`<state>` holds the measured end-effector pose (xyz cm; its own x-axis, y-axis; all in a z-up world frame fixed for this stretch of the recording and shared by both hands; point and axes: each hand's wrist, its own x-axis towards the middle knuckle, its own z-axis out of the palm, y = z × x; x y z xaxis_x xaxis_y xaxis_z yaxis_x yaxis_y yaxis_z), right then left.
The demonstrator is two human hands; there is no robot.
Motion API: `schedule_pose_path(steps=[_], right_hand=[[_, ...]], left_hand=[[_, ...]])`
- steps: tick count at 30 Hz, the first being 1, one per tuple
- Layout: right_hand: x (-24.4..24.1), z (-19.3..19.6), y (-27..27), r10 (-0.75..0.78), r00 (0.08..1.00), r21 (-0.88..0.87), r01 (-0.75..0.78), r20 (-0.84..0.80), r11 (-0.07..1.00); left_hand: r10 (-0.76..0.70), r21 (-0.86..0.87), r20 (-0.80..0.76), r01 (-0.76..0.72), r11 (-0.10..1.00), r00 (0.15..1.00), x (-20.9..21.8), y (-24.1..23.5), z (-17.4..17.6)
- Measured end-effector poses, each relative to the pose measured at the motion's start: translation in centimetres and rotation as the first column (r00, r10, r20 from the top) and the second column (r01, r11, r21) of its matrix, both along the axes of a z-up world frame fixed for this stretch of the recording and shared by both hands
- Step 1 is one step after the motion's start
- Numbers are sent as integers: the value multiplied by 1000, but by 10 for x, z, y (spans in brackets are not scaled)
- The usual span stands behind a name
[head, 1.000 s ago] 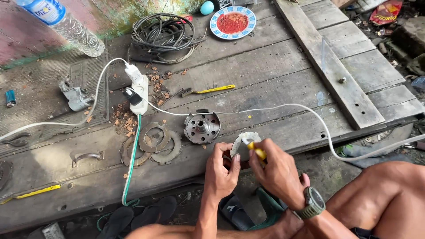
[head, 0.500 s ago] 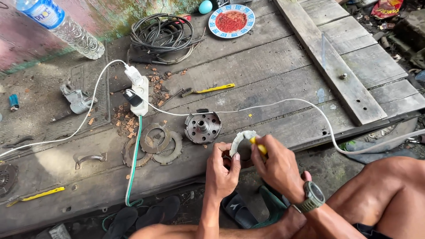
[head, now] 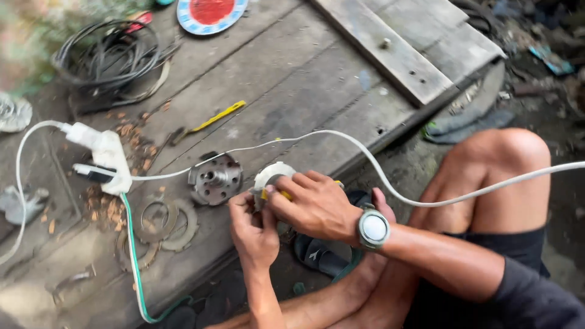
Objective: The person sits on a low stool and uses a yellow utility knife to scrape and clean a circular metal mechanical part held in their left hand. They rotate the part to access different areas while working on a wooden platform cluttered with tools and debris.
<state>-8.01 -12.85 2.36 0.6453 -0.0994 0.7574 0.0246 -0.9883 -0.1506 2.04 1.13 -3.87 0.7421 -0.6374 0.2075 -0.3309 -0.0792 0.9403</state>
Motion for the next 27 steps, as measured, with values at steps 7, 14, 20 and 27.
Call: schedule_pose_path(steps=[7,14,20,27], right_hand=[[-11,10,-5,1,983,-68,-14,-186,998],[-13,3,-4,6,981,-37,-14,-194,999],[-11,0,-7,17,968,17,-14,-250,1000],[-16,-33,-10,15,928,326,115,-371,938]], left_hand=[[2,-65,-111,-9,998,994,-11,-5,13],[-47,-152,-169,21,988,985,-13,-1,9],[-64,-168,-210,28,985,976,-12,-3,8],[50,-76,86,-43,996,995,-13,-11,16]])
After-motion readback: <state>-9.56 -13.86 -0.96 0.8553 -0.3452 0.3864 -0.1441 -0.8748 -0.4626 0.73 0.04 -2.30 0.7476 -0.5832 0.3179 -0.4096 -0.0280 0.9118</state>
